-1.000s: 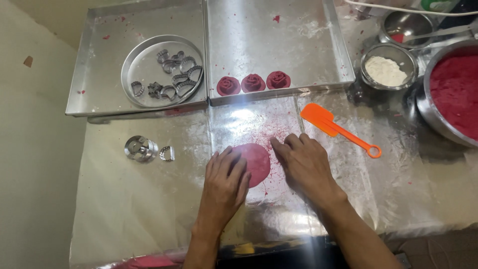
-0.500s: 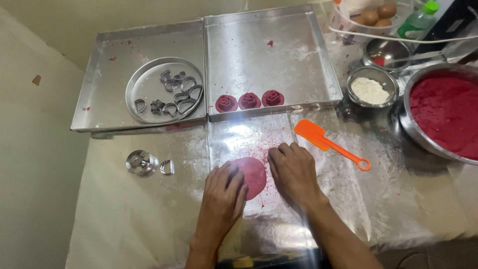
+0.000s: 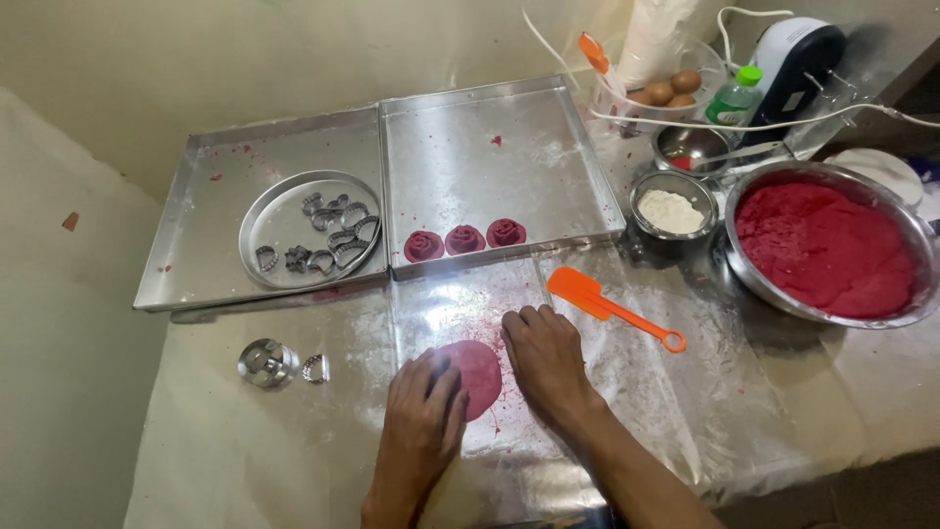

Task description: Flattening a piece of pink dough on a metal surface using a spatula and hands

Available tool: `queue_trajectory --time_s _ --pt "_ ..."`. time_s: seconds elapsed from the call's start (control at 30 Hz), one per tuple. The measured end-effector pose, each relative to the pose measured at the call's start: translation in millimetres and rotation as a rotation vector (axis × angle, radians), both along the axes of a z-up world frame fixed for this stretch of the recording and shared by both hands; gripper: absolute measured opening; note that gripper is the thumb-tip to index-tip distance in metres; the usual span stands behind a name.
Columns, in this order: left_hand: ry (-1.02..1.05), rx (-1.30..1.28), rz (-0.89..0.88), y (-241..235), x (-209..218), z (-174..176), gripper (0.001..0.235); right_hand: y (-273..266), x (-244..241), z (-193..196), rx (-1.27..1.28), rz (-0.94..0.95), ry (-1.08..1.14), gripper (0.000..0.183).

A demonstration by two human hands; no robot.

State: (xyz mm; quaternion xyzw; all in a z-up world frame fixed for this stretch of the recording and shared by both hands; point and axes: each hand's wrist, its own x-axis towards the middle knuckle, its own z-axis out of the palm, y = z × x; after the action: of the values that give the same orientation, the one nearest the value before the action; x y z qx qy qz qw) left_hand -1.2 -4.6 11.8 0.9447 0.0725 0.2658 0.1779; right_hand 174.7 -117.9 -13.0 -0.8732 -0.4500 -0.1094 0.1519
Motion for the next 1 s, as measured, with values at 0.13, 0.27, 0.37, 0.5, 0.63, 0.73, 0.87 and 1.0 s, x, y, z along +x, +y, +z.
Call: queue_trajectory --time_s 0.13,0.27,0.37,0.5,0.63,0.73,0.87,1.0 --pt "0.020 -0.003 0.006 0 -1 -5 0.021 -1 -1 4 -0.049 -0.015 0.032 0.018" --pt "0.001 -0.003 0.004 1 0 -1 0.022 -3 -1 7 -0.002 -0.004 0.014 0.014" --pt "-0.011 -0.007 -0.001 0 0 -1 0.022 -3 -3 11 -0.021 -0.008 0.043 0.014" --pt "-0.004 -0.007 -0.001 1 0 -1 0.021 -3 -2 9 -0.026 -0.005 0.046 0.015" --pt "-0.009 0.007 -0.001 0 0 0 0.022 -3 1 1 0.040 0.014 -0.037 0.017" --pt "0.018 -0.002 0.006 1 0 -2 0.023 -3 0 2 0.034 0.013 -0.069 0.016" --pt "0.008 0.007 -0.003 0 1 0 0.022 -3 0 8 -0.028 0.002 0.066 0.017" --pt "-0.013 0.012 -0.010 0 1 3 0.022 -2 5 -5 0.042 0.018 0.009 0.017"
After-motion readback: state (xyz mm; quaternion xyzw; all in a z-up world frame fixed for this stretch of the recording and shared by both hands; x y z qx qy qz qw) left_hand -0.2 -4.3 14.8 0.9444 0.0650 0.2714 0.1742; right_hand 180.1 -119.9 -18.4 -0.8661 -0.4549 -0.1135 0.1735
